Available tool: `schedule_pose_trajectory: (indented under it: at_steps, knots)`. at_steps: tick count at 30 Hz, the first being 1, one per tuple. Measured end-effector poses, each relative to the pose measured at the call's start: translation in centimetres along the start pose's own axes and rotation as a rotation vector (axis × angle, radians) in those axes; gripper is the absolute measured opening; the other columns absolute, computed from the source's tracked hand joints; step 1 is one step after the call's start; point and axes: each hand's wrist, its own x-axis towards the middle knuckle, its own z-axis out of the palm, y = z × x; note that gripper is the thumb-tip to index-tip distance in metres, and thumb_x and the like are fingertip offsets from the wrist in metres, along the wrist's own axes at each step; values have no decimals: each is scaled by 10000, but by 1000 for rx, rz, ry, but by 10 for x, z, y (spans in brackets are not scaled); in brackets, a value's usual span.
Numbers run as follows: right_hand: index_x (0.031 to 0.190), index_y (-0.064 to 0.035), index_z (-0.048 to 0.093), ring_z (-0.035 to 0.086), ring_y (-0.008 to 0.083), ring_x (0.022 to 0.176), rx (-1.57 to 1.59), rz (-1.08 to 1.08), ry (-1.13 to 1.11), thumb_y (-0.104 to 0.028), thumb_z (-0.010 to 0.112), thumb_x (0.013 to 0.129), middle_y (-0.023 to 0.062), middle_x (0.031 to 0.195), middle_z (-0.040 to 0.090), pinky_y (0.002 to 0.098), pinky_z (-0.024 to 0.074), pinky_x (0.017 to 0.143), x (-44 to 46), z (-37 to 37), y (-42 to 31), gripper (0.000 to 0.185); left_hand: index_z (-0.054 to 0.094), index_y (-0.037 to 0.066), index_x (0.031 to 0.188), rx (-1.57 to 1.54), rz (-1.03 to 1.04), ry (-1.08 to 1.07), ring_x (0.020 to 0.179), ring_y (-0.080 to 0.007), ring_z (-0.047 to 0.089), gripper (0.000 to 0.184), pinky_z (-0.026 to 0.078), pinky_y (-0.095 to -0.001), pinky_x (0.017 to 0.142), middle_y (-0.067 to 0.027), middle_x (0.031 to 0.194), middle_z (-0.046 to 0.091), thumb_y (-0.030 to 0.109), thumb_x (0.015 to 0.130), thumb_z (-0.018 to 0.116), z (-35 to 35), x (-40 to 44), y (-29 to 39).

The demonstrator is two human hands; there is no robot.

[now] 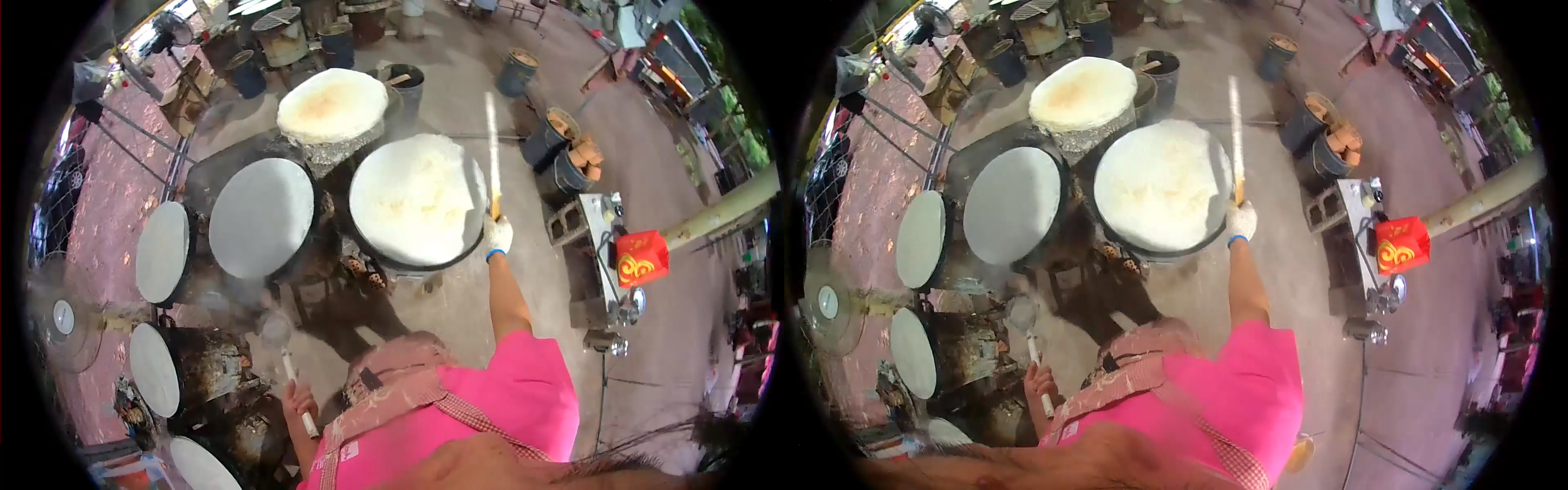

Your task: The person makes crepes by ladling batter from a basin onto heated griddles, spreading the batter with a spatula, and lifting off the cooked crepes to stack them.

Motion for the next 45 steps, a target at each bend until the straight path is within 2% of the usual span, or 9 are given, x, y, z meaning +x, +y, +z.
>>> schedule_pose_trajectory:
  at_steps: [4, 8, 10, 13, 16, 23, 34, 40, 45]
  knots:
    - [737, 54, 596, 469, 121, 558, 328, 84, -100, -269, 669, 666, 45, 606, 532, 318, 397, 477, 4, 11, -10, 339, 402, 76, 678, -21, 50, 8, 430, -123, 377, 333, 330, -255, 381, -14, 546, 351, 315, 906, 440, -3, -2, -2]
    - [722, 71, 586, 525, 214, 523, 210, 18, -183, -204, 617, 662, 118, 585, 562, 362, 414, 503, 14, 31, 9, 283, 391, 75, 837, -39, 52, 32, 435, -111, 363, 234, 331, -246, 388, -10, 573, 353, 293, 912, 433, -12, -4, 9]
    - [714, 76, 579, 541, 255, 529, 74, -109, -98, -190, 595, 659, 153, 589, 565, 382, 420, 514, 10, 33, -3, 272, 415, 41, 1261, 44, 18, -114, 467, -100, 358, 377, 340, -243, 410, -24, 624, 352, 250, 954, 350, -21, -4, 28]
    - [769, 49, 600, 589, 390, 665, -128, -237, 10, -272, 541, 673, 271, 698, 582, 444, 453, 618, -21, -2, -69, 340, 421, 51, 1263, 12, -40, -118, 466, -93, 359, 369, 336, -233, 408, -17, 626, 355, 242, 953, 361, -5, -14, 40]
    - [829, -10, 624, 595, 396, 806, -378, -319, 66, -292, 524, 737, 231, 841, 616, 460, 468, 713, -66, -27, -148, 313, 433, 47, 1250, 34, -11, -50, 464, -91, 360, 356, 329, -228, 405, -14, 621, 359, 228, 953, 360, -4, -24, 86]
    - [855, -29, 638, 606, 380, 801, -579, -646, 79, -242, 514, 732, 212, 837, 624, 448, 482, 718, -75, -27, -320, 276, 340, 100, 636, -13, 36, 78, 409, -112, 323, 366, 303, -255, 363, -1, 517, 337, 319, 915, 431, 18, -59, 166]
    - [872, -4, 644, 586, 377, 921, -739, -878, 1, -192, 523, 655, 241, 944, 605, 435, 459, 811, 33, 18, -550, 310, 332, 118, 597, -70, 151, 45, 367, -83, 292, 388, 268, -235, 316, 26, 515, 325, 343, 891, 450, 24, -25, 188]
    - [749, -30, 661, 635, 333, 724, -723, -1325, 132, -159, 539, 697, 188, 773, 635, 436, 508, 647, 44, 111, -581, 185, 332, 129, 593, 7, 274, 58, 346, -59, 263, 358, 258, -199, 312, 40, 487, 294, 263, 874, 508, 40, 15, 165]
    - [929, -62, 641, 635, 266, 836, -795, -1343, -101, -202, 494, 773, 125, 904, 647, 437, 495, 647, 25, 245, -504, 256, 337, 131, 603, -114, 302, 84, 351, -51, 274, 353, 258, -192, 315, 41, 494, 297, 262, 880, 511, 71, 24, 144]
